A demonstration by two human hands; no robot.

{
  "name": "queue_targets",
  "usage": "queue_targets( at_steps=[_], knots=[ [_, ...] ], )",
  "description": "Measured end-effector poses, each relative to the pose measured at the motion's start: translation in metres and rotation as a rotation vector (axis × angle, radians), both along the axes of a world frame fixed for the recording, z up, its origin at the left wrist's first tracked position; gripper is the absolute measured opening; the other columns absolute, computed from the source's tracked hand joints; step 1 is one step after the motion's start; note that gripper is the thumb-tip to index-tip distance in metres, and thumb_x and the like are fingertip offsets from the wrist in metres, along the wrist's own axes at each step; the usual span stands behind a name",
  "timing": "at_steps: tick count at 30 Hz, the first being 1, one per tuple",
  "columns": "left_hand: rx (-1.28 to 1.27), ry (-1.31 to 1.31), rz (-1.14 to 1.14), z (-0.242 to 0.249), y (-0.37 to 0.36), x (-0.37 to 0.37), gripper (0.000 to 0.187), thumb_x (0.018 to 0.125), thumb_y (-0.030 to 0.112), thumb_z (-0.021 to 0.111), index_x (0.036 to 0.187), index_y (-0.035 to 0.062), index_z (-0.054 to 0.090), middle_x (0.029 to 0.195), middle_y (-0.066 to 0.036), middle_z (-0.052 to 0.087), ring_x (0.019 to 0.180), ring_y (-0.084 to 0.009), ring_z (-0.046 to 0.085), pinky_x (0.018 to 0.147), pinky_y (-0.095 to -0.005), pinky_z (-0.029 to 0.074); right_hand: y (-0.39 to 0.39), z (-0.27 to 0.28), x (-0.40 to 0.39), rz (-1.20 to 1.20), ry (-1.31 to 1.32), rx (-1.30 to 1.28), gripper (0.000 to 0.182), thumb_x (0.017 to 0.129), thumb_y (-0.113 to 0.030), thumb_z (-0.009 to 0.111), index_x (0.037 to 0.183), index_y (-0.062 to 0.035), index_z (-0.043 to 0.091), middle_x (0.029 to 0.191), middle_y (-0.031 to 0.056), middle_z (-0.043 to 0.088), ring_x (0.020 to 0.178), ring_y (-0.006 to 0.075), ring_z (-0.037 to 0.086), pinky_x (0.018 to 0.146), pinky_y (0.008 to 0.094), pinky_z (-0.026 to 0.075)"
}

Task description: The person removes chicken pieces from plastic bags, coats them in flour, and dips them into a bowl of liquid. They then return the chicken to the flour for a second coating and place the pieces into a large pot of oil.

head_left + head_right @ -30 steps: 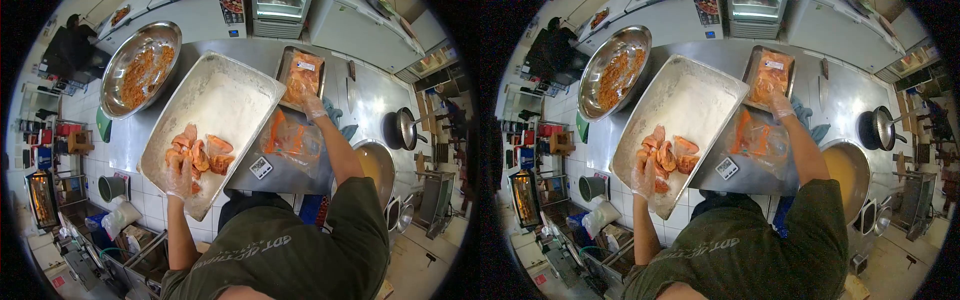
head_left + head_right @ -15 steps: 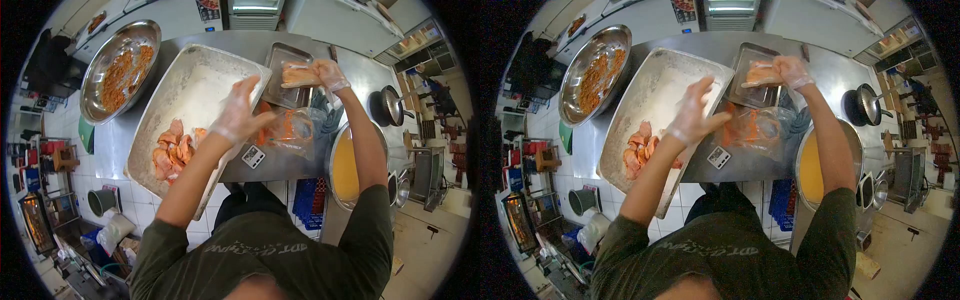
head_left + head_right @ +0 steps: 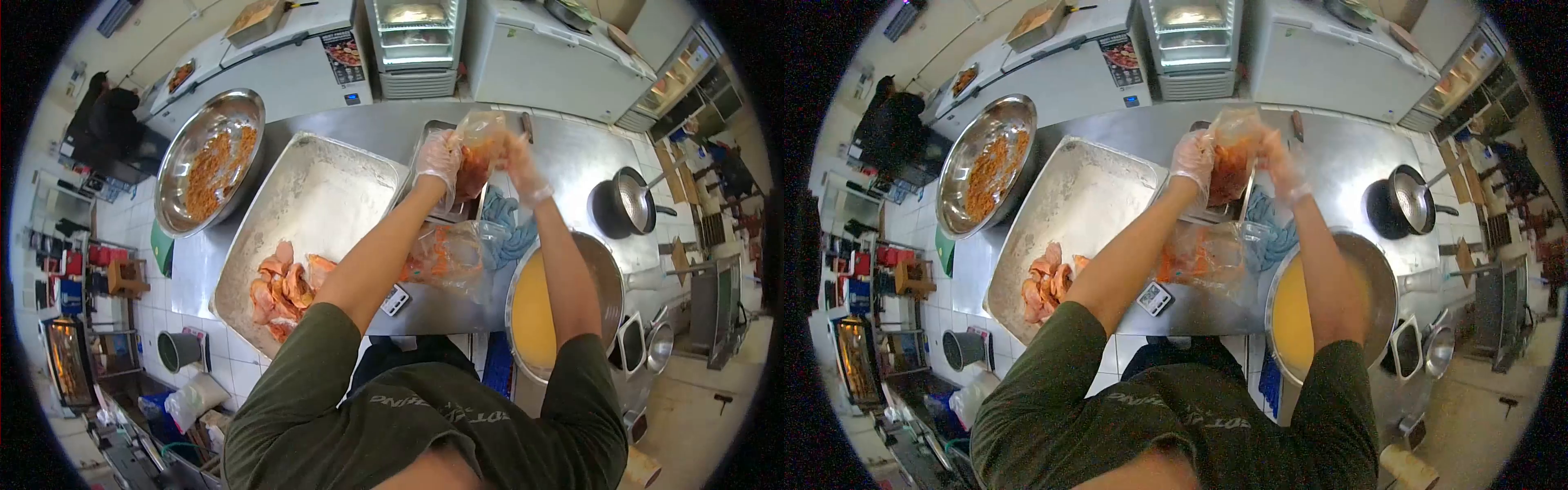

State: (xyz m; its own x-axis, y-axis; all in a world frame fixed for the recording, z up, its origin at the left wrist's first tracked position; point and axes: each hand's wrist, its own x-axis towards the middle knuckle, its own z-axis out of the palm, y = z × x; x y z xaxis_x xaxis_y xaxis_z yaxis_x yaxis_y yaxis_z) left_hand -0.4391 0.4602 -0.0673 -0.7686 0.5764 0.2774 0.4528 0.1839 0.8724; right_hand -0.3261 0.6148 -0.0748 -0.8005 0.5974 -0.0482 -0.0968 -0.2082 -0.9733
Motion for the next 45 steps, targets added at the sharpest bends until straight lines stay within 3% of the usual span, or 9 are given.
queue_targets(
  at_steps=[4,10,21,28,30,37,40,41,45],
  knots=[
    [-0.087,0.039,0.013,-0.035,0.015,-0.016,0.035,0.100,0.032,0.044,0.109,0.0080,0.067,0.096,-0.025,0.066,0.087,-0.0427,0.062,0.076,-0.0455,0.049,-0.024,-0.015,-0.012,0.054,-0.146,0.730,0.043,0.091,-0.044,0.058,0.105,-0.0047,0.067,0.085,0.0055,0.068,0.075,0.0218,0.062,0.067,0.0380,0.049],
    [-0.338,-0.140,0.245,0.027,0.007,0.017,0.045,0.102,0.041,0.036,0.119,0.0109,0.064,0.102,-0.027,0.066,0.095,-0.0441,0.063,0.081,-0.0492,0.049,-0.046,-0.042,-0.031,-0.207,-0.275,0.915,0.050,0.093,-0.048,0.056,0.110,-0.0014,0.067,0.093,0.0103,0.072,0.082,0.0308,0.066,0.073,0.0410,0.051],
    [-0.474,-0.180,0.170,0.019,0.000,0.023,0.058,0.100,0.048,0.030,0.092,0.0080,0.072,0.092,-0.023,0.069,0.087,-0.0419,0.066,0.076,-0.0495,0.052,-0.076,-0.024,0.006,0.071,-0.082,-0.163,0.045,0.101,-0.043,0.050,0.124,-0.0057,0.056,0.122,0.0065,0.057,0.109,0.0179,0.055,0.094,0.0339,0.045],
    [-0.448,-0.068,0.088,-0.012,-0.003,0.018,0.058,0.100,0.050,0.028,0.100,0.0109,0.070,0.097,-0.022,0.068,0.089,-0.0413,0.066,0.078,-0.0497,0.051,-0.043,-0.063,0.020,0.222,-0.135,0.637,0.039,0.099,-0.043,0.052,0.108,-0.0063,0.061,0.099,0.0020,0.062,0.094,0.0174,0.059,0.083,0.0335,0.048],
    [-0.443,-0.102,0.061,-0.012,-0.009,0.017,0.054,0.100,0.050,0.029,0.103,0.0123,0.069,0.099,-0.021,0.068,0.091,-0.0408,0.066,0.080,-0.0488,0.051,-0.041,-0.053,0.026,0.300,-0.250,0.344,0.038,0.099,-0.041,0.053,0.099,-0.0058,0.065,0.088,-0.0003,0.063,0.083,0.0164,0.060,0.074,0.0328,0.049],
    [-0.286,-0.201,-0.248,-0.027,-0.023,0.036,0.054,0.098,0.054,0.037,0.116,0.0133,0.067,0.103,-0.024,0.067,0.097,-0.0424,0.064,0.084,-0.0439,0.050,-0.034,0.025,0.032,0.253,-0.391,0.745,0.041,0.095,-0.028,0.064,0.061,-0.0051,0.058,0.057,-0.0055,0.050,0.052,0.0067,0.043,0.047,0.0284,0.032],
    [-0.218,-0.408,-0.201,0.022,-0.049,0.072,0.064,0.095,0.059,0.043,0.095,0.0017,0.070,0.088,-0.023,0.069,0.084,-0.0378,0.067,0.076,-0.0449,0.050,-0.027,-0.006,0.027,0.111,-0.242,0.419,0.051,0.095,-0.030,0.062,0.052,-0.0047,0.051,0.052,-0.0040,0.046,0.051,0.0070,0.042,0.045,0.0305,0.030],
    [-0.190,-0.297,-0.312,-0.039,-0.025,0.066,0.063,0.094,0.061,0.046,0.096,0.0029,0.070,0.087,-0.021,0.070,0.084,-0.0355,0.067,0.076,-0.0433,0.050,-0.022,-0.015,0.024,0.106,-0.197,0.420,0.051,0.096,-0.030,0.060,0.055,-0.0023,0.049,0.051,-0.0002,0.045,0.052,0.0076,0.042,0.045,0.0322,0.032],
    [-0.240,-0.379,-0.719,0.032,-0.054,0.050,0.061,0.092,0.061,0.045,0.095,0.0056,0.071,0.086,-0.017,0.070,0.079,-0.0318,0.063,0.076,-0.0411,0.051,-0.016,-0.009,0.045,0.222,-0.007,0.773,0.046,0.092,-0.031,0.061,0.061,0.0004,0.052,0.051,0.0043,0.042,0.049,0.0118,0.043,0.046,0.0336,0.036]
  ],
)
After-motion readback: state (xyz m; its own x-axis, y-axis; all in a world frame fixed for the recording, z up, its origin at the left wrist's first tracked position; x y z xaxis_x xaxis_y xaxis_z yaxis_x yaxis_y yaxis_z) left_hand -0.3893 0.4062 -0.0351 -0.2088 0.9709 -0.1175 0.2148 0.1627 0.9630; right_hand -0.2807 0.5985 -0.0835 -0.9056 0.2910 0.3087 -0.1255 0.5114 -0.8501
